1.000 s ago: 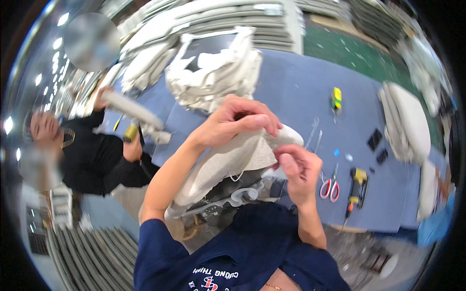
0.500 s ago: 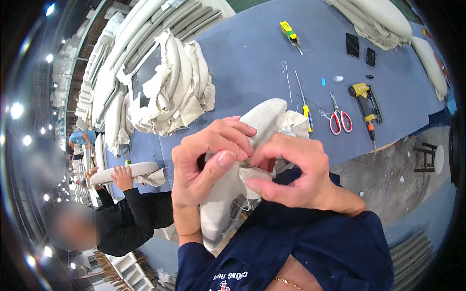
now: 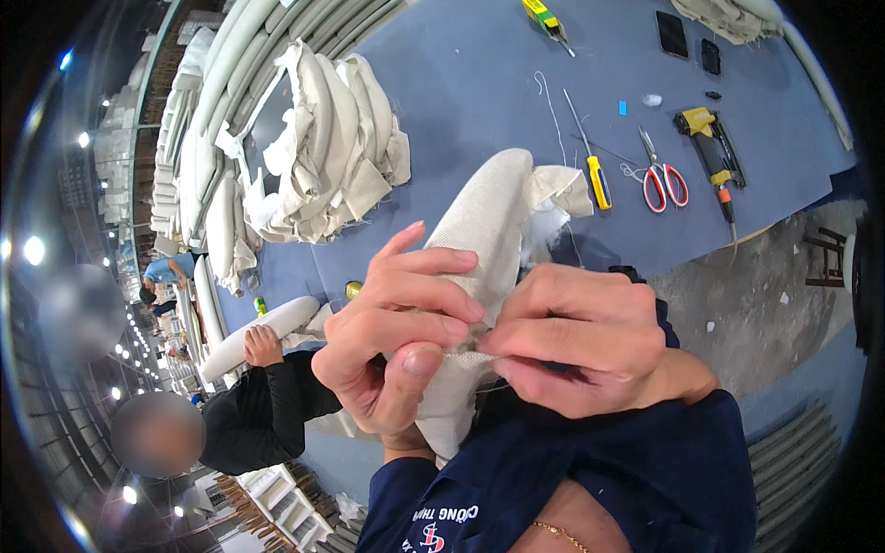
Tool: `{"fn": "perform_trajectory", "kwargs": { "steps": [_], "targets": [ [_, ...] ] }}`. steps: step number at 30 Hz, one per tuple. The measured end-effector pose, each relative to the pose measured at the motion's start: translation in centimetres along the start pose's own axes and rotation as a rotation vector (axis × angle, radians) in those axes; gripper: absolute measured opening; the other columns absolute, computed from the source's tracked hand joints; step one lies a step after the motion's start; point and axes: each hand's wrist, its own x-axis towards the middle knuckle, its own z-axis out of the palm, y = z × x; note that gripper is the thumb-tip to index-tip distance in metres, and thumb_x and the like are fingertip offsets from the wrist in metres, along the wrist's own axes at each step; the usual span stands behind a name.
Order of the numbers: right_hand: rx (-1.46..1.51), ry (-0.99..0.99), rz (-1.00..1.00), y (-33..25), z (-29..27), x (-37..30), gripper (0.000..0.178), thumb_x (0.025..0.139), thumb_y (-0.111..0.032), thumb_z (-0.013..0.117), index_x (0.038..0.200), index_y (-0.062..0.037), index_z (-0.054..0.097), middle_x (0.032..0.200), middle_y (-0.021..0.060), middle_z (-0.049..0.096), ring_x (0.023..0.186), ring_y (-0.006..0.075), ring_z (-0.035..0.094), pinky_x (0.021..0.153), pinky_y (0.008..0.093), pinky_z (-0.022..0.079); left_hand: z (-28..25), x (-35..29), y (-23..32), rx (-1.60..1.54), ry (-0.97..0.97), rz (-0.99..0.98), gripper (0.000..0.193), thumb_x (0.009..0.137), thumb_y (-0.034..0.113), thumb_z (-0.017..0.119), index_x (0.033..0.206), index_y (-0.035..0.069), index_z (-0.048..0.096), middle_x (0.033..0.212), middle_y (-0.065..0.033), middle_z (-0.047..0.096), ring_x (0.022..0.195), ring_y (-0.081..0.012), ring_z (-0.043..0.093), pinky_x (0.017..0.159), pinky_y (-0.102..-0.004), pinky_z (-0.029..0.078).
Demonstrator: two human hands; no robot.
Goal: The person staples fabric onto foam cushions using a staple gun. They repeatedly pull the fabric taut, apply staples, and trim excess material with scissors. The person works on multiple cushion pieces at a table in a workshop.
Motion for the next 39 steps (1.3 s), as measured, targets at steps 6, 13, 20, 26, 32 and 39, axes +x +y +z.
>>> {"fn": "perform_trajectory", "kwargs": {
  "steps": [6, 13, 20, 26, 32, 39],
  "targets": [
    [0.042, 0.045, 0.048, 0.2, 0.7, -0.2, 0.023, 0.072, -0.002, 0.081, 0.094, -0.0043, 0.073, 0.084, 0.0075, 0.065, 0.069, 0.0219, 0.066, 0.058, 0.0308, 0.053, 0.1, 0.1, -0.3, -0.002, 0.044, 0.02, 0.027, 0.088, 0.027, 0.069, 0.081, 0.001, 0.07, 0.08, -0.0179, 0.073, 0.092, -0.0398, 0.073, 0.105, -0.0616, 0.042],
    [0.175, -0.011, 0.166, 0.1, 0.7, 0.3, 0.022, 0.073, -0.005, 0.082, 0.092, -0.0041, 0.071, 0.08, 0.0072, 0.063, 0.067, 0.0219, 0.065, 0.056, 0.0306, 0.05, 0.5, -0.4, -0.8, -0.021, 0.115, 0.035, 0.029, 0.089, 0.028, 0.069, 0.081, 0.001, 0.07, 0.081, -0.0186, 0.072, 0.091, -0.0401, 0.072, 0.101, -0.06, 0.046],
    [0.352, 0.06, 0.066, 0.3, 1.5, 0.0, 0.014, 0.074, 0.005, 0.078, 0.081, -0.0024, 0.069, 0.07, 0.0065, 0.06, 0.058, 0.0208, 0.059, 0.049, 0.0304, 0.045, 0.6, -1.1, -0.5, -0.057, 0.091, 0.047, 0.029, 0.09, 0.027, 0.068, 0.082, 0.0, 0.067, 0.084, -0.0194, 0.07, 0.092, -0.0405, 0.071, 0.096, -0.0584, 0.05],
    [0.309, 0.132, -0.076, 0.4, 2.3, -0.9, 0.015, 0.074, 0.007, 0.078, 0.082, 0.0017, 0.068, 0.07, 0.0076, 0.058, 0.057, 0.0198, 0.06, 0.046, 0.0304, 0.044, -0.3, -1.8, 0.2, -0.045, 0.014, 0.069, 0.027, 0.09, 0.026, 0.069, 0.081, 0.0, 0.067, 0.083, -0.0184, 0.07, 0.093, -0.041, 0.071, 0.096, -0.0591, 0.05],
    [0.311, 0.123, -0.108, 0.5, 2.9, -1.1, 0.014, 0.075, 0.007, 0.078, 0.081, 0.0027, 0.066, 0.07, 0.0074, 0.055, 0.054, 0.019, 0.056, 0.045, 0.0301, 0.043, -0.8, -2.4, 0.3, -0.057, -0.04, 0.162, 0.016, 0.075, 0.009, 0.072, 0.086, -0.001, 0.067, 0.082, -0.0206, 0.071, 0.091, -0.0419, 0.073, 0.099, -0.0609, 0.049],
    [0.393, 0.1, -0.183, 1.1, 3.8, -1.4, 0.013, 0.078, 0.006, 0.078, 0.082, 0.0037, 0.066, 0.072, 0.0078, 0.057, 0.058, 0.0199, 0.059, 0.046, 0.0303, 0.045, -1.1, -3.6, 1.2, 0.029, -0.019, 0.204, 0.023, 0.07, 0.004, 0.078, 0.09, 0.001, 0.068, 0.088, -0.018, 0.07, 0.089, -0.0446, 0.075, 0.095, -0.0672, 0.053]
  ]
}}
